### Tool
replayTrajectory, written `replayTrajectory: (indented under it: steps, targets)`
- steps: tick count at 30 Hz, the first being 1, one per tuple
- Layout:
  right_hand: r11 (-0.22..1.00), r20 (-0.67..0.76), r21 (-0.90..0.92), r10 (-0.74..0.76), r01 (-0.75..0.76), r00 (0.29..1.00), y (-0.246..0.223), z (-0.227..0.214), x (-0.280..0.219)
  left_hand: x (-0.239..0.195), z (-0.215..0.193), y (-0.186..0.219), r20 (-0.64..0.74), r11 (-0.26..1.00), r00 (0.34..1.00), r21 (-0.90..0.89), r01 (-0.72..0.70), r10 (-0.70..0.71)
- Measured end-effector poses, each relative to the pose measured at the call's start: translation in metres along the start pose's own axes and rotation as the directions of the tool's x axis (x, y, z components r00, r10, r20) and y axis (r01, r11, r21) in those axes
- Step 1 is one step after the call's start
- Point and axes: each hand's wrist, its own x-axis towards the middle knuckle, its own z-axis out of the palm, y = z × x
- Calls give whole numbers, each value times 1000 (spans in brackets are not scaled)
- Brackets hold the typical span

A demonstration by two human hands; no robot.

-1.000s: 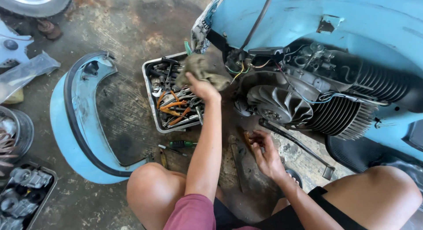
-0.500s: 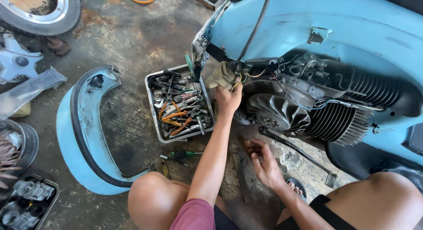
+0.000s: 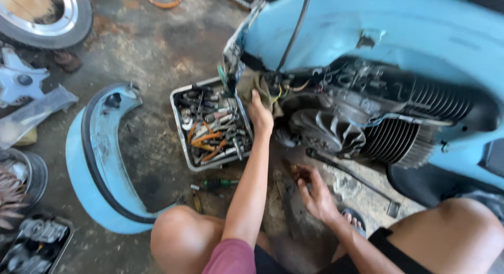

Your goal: The person sits on the floor and works on a light blue scooter engine, using a rag to wipe parts and handling wires and components. They use a screwdriver to adjust parts within the engine area and continue wiping the engine with the rag.

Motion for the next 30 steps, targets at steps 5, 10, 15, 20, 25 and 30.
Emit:
replayTrajectory:
  steps: [5, 10, 15, 20, 25, 30]
  targets:
    - [982, -107, 152, -99, 115, 989, -10, -1, 8, -7, 27, 57, -324, 980, 927, -7, 197, -189]
    - [973, -91, 203, -89, 106, 992, -7, -4, 6, -8, 14, 16, -299, 956, 913, -186, 228, -276]
    - [968, -88, 214, -114, 131, 990, -13, -10, 13, -3, 3, -13, 15, 878, 986, 453, -154, 165]
    - [958, -101, 230, -154, 173, 983, -4, -10, 18, 3, 10, -3, 126, 675, 870, 582, -454, 476]
    - [957, -83, 216, -178, 192, 980, -1, -6, 15, 0, 22, 9, 15, 538, 768, 705, -463, 640]
    - [959, -66, 223, -164, 175, 984, -7, -10, 11, 17, 24, 4, -2, 478, 643, 672, -567, 766]
